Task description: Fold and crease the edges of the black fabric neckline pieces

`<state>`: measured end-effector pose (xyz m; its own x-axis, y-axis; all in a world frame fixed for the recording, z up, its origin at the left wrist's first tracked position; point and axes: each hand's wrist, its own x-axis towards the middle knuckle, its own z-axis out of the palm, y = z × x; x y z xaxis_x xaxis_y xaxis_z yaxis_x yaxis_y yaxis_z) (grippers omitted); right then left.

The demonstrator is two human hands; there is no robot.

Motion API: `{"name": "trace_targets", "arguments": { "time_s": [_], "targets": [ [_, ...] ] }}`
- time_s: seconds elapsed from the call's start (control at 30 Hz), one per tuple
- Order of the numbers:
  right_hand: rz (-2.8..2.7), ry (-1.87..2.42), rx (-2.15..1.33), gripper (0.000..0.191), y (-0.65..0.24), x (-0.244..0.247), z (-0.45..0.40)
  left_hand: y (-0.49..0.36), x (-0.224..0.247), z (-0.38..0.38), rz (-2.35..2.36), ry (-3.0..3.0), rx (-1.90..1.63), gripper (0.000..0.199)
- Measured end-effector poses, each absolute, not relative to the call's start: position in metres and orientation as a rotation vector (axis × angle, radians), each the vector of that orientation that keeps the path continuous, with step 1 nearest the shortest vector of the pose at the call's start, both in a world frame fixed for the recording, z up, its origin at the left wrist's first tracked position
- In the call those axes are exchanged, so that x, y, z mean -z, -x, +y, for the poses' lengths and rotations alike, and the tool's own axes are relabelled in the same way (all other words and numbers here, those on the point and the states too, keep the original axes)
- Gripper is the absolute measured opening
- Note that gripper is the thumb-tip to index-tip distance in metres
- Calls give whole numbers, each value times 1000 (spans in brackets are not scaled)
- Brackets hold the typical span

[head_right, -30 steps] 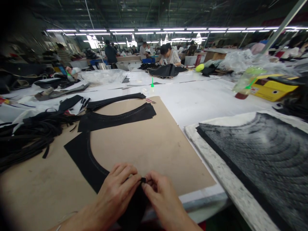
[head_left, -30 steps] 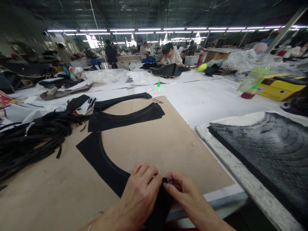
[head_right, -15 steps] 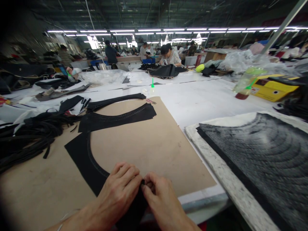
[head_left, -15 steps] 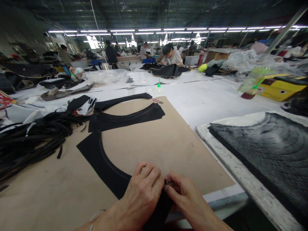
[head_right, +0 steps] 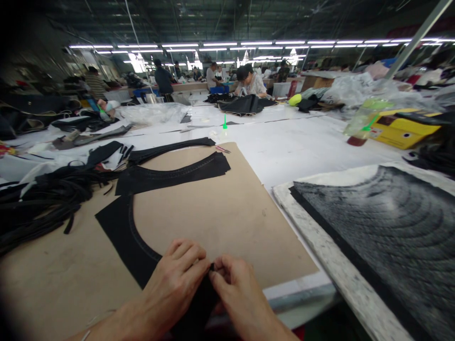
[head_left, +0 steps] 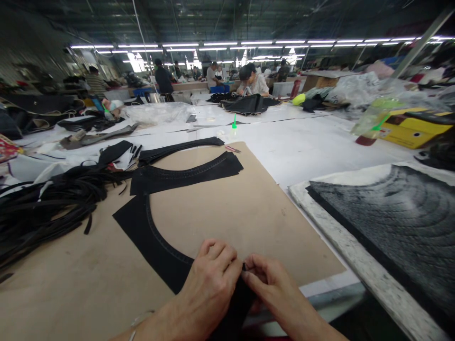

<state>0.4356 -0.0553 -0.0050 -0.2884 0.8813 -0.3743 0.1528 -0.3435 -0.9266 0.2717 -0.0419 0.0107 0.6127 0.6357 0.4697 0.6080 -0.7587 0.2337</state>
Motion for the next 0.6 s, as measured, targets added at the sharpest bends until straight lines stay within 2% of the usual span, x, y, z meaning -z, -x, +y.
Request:
{"name": "trace_targets", "arguments": {
  "time_s": [0.2, 0.6],
  "targets": [
    [-1448, 1459, -1576, 19, -435, 6, -57, -274, -11, -43, 1072, -2883, -851, 25],
    [-1546, 1483, -1513, 18, -437, 2, -58, -277, -7, -52, 1302, -2634, -883, 19]
  ]
}}
